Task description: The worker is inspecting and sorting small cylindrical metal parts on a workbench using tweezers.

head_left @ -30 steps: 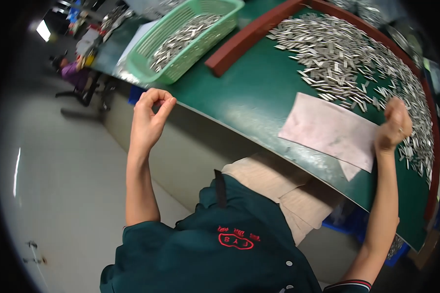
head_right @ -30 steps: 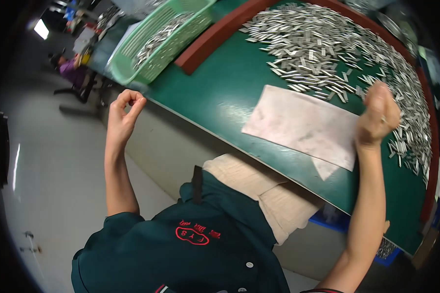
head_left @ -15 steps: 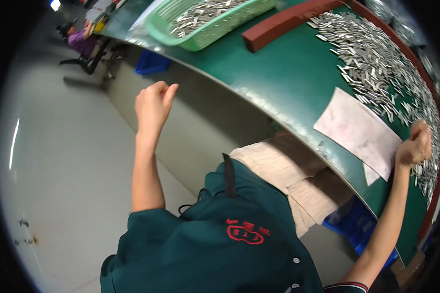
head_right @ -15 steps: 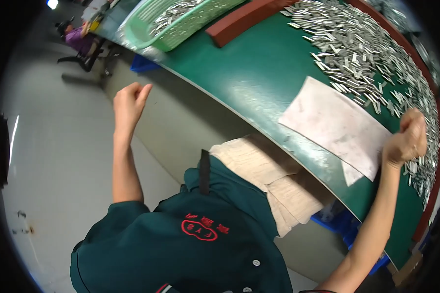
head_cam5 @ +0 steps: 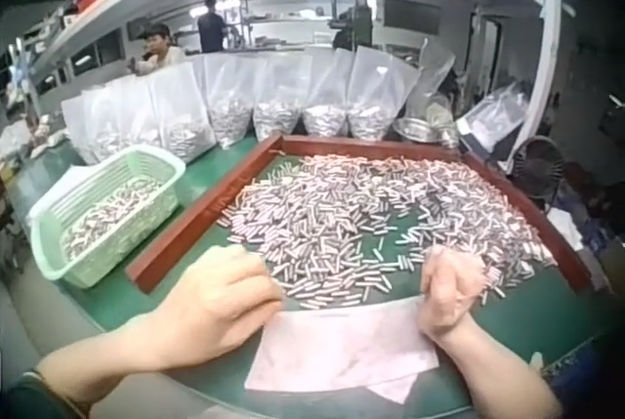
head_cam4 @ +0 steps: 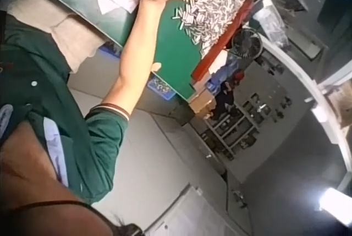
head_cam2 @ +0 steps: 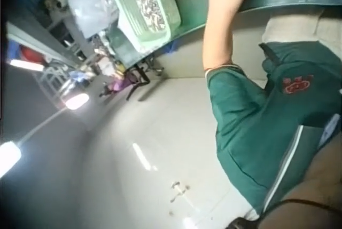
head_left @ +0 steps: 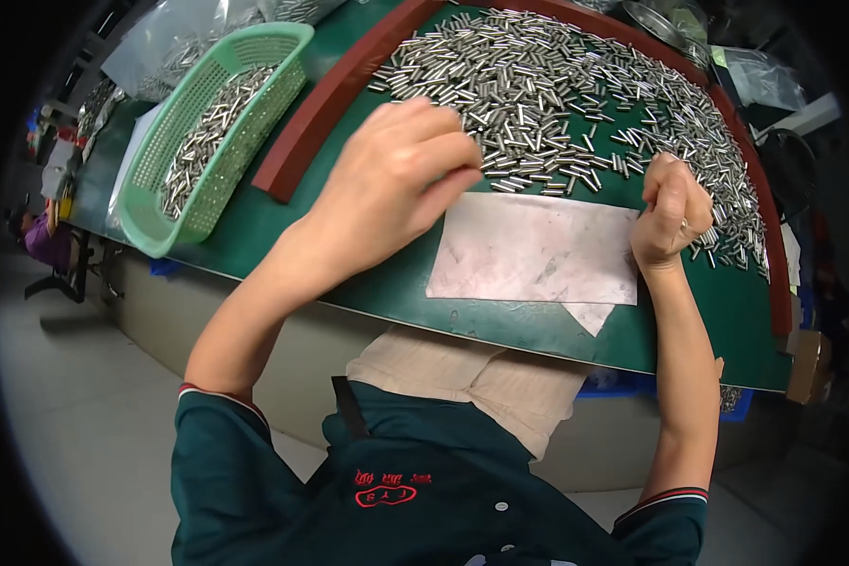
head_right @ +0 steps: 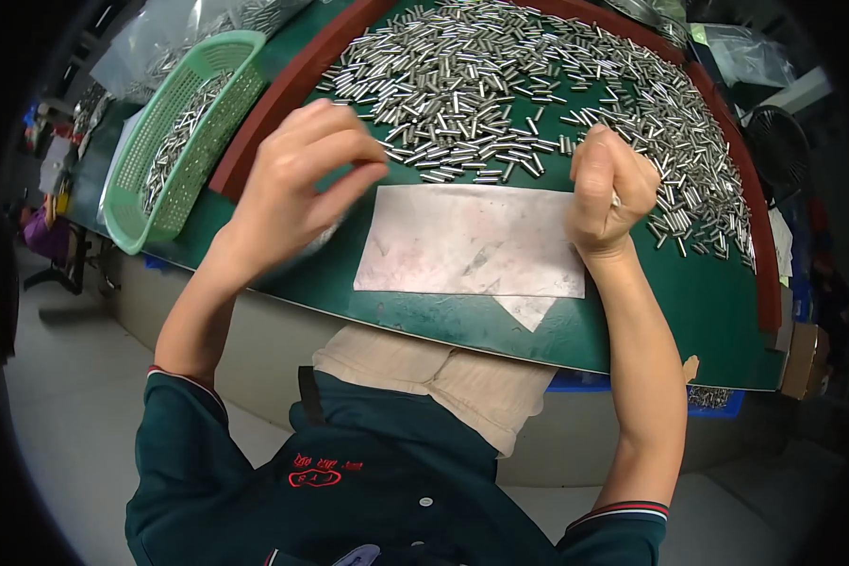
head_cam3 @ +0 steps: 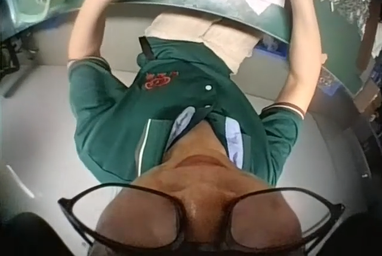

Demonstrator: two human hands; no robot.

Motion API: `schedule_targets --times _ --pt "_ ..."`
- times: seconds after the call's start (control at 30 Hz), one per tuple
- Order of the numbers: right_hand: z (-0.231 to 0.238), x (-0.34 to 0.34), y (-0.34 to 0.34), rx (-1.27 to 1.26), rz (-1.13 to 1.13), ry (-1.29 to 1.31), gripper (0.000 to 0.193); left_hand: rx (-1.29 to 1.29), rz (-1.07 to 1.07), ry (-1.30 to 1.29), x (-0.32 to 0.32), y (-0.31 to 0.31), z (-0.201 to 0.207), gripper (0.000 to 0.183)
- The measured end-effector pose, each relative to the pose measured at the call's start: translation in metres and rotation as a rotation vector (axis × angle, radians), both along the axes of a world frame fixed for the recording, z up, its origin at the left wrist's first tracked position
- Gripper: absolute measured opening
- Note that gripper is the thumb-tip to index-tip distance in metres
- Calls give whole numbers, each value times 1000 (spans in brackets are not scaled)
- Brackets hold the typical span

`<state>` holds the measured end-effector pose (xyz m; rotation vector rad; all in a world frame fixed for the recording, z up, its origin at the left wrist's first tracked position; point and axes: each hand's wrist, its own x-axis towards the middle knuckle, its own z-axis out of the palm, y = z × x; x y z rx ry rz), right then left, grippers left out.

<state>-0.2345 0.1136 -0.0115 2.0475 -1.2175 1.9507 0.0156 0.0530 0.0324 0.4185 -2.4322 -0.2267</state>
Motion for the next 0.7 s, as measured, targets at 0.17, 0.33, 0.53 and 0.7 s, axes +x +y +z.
schedule_targets --times 0.17,0.33,0.53,0.7 --pt "4 -4 2 0 10 -9 28 114 -118 -119 -54 -12 -15 7" --pt "3 0 0 27 19 -49 28 128 -146 -133 -72 -15 -33 6" --pt "9 11 6 179 256 -452 34 110 -105 -90 -75 -11 -37 8" --pt "23 25 12 502 668 -912 50 40 -83 -141 -77 -11 -36 10"
